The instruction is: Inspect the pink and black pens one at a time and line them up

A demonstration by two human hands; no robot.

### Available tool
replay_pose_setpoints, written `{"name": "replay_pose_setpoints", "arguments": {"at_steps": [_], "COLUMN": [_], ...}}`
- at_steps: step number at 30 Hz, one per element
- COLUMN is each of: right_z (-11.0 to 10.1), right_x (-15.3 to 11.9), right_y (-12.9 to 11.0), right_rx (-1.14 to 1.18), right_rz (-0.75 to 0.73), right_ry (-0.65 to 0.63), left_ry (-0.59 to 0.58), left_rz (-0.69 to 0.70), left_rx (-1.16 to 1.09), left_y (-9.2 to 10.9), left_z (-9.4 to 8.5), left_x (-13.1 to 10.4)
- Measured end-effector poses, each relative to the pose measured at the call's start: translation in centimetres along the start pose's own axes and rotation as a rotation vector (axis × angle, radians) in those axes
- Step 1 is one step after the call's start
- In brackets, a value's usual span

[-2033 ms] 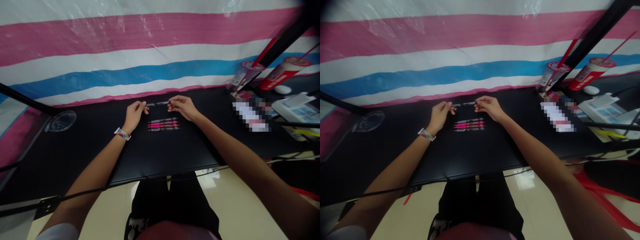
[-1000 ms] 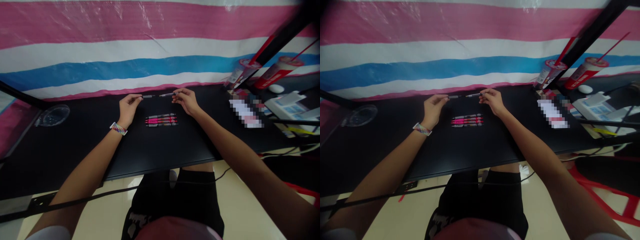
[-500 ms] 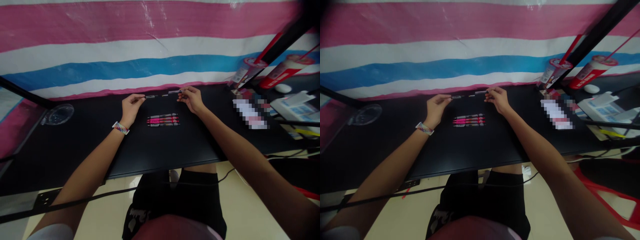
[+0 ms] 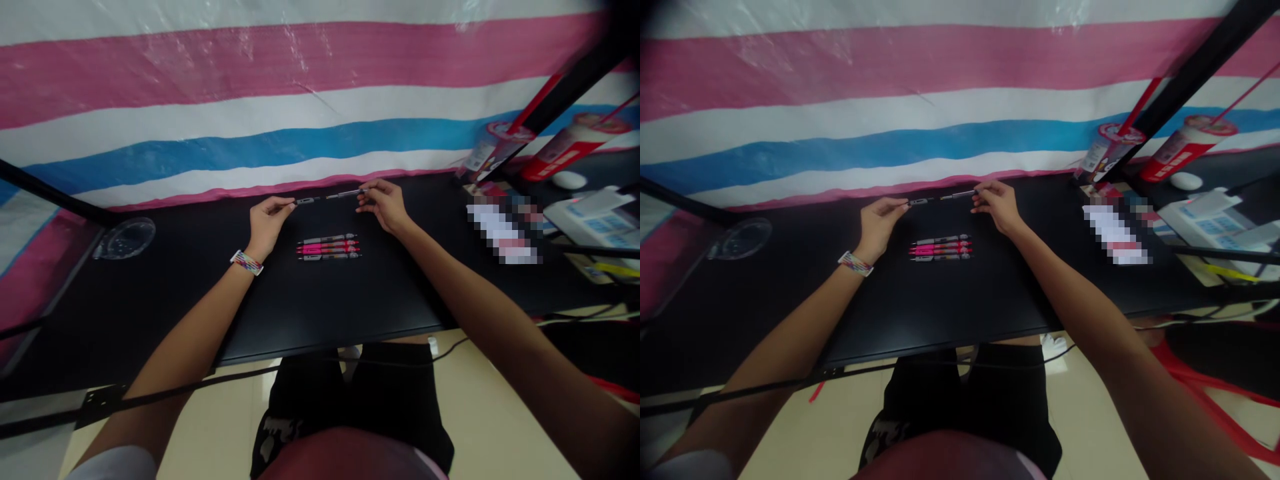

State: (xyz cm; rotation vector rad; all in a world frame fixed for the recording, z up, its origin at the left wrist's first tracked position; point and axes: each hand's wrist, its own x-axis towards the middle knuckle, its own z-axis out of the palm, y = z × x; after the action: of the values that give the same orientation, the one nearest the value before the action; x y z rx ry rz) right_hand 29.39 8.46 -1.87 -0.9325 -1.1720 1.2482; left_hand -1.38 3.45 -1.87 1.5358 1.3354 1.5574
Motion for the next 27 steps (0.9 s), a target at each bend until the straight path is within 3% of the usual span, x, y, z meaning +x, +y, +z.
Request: {"name": "replay_pose_setpoints", "arguments": {"at_steps": [27], "right_z": [-0.24], "right_x": [-0.61], "right_y": [-0.24], "right_rx": [-0.090], "right_rz": [0.024], "right_ry": [-0.212], "left_ry": [-0.190], "left_rz": [0.011], "left_rx": [0.102], "left_y": [0.70], "left_z": [0.44], "left_x": [-0.15]}}
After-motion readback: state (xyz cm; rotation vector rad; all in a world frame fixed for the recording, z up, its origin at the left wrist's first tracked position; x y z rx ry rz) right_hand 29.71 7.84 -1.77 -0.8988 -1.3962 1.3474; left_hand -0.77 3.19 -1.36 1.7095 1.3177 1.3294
